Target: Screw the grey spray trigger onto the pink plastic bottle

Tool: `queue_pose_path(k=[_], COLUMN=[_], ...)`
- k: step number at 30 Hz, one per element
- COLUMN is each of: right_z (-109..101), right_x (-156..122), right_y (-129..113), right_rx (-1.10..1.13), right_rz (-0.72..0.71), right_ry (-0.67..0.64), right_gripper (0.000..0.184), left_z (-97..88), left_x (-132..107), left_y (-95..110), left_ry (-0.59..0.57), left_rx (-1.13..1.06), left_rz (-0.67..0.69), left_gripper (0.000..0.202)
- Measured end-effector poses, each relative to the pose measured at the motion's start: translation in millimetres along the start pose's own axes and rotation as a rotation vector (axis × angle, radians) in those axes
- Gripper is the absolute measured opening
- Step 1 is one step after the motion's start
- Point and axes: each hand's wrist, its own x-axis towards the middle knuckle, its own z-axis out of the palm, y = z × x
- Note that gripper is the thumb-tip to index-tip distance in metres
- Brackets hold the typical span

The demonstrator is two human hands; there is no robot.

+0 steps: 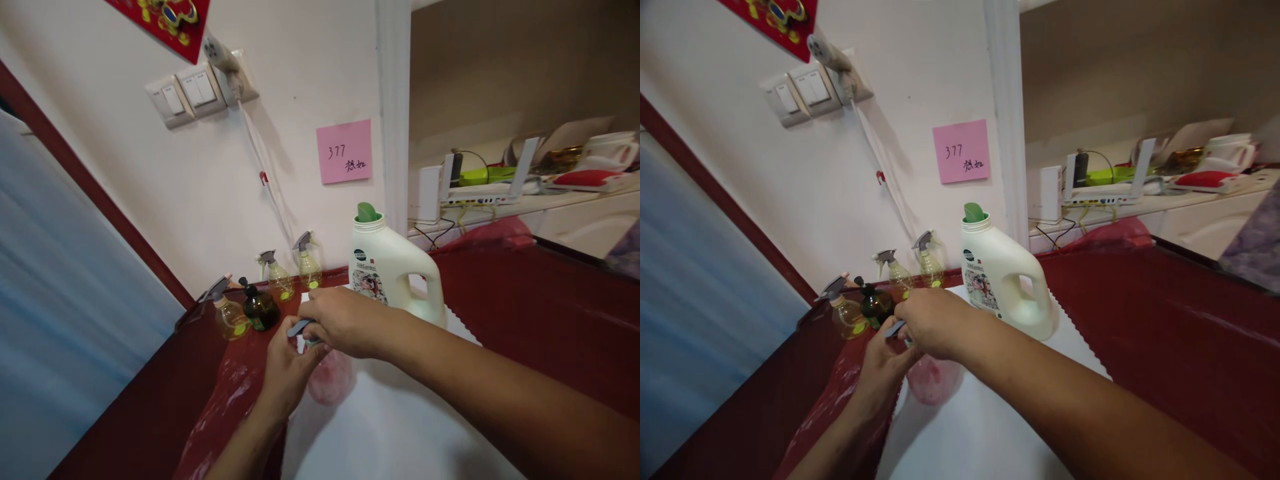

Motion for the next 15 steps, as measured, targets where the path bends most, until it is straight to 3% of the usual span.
queue_pose_path(k=[3,8,10,12,15], right_z=[1,2,2,2,1], right_x=[0,-2,-2,-2,-2], right_y=[2,0,0,-1,-1], right_rx=[0.001,-0.004,-0.011,-0.016,-0.024], right_rz=[-0.005,-0.015,-0.011,-0.009,-0.004], right_ry=[0.010,0.014,0.017,0.016,0.009], right_gripper=[0.014,0.013,0.013,0.012,0.013], left_z=[-4.7,-24.4,-27.2,-23.9,-12.1], left_x=[0,6,7,5,2], left_y=[2,-5,-7,-7,-2], left_ry=[-0.026,-0.303,-0.353,-0.317,-0.143], left_rx=[-0.001,-0.114,-0.150,-0.170,-0.122], left_rz=[0.043,-0.016,-0.062,-0.086,-0.049], left_gripper=[0.029,0.023,0.025,0.029,0.042])
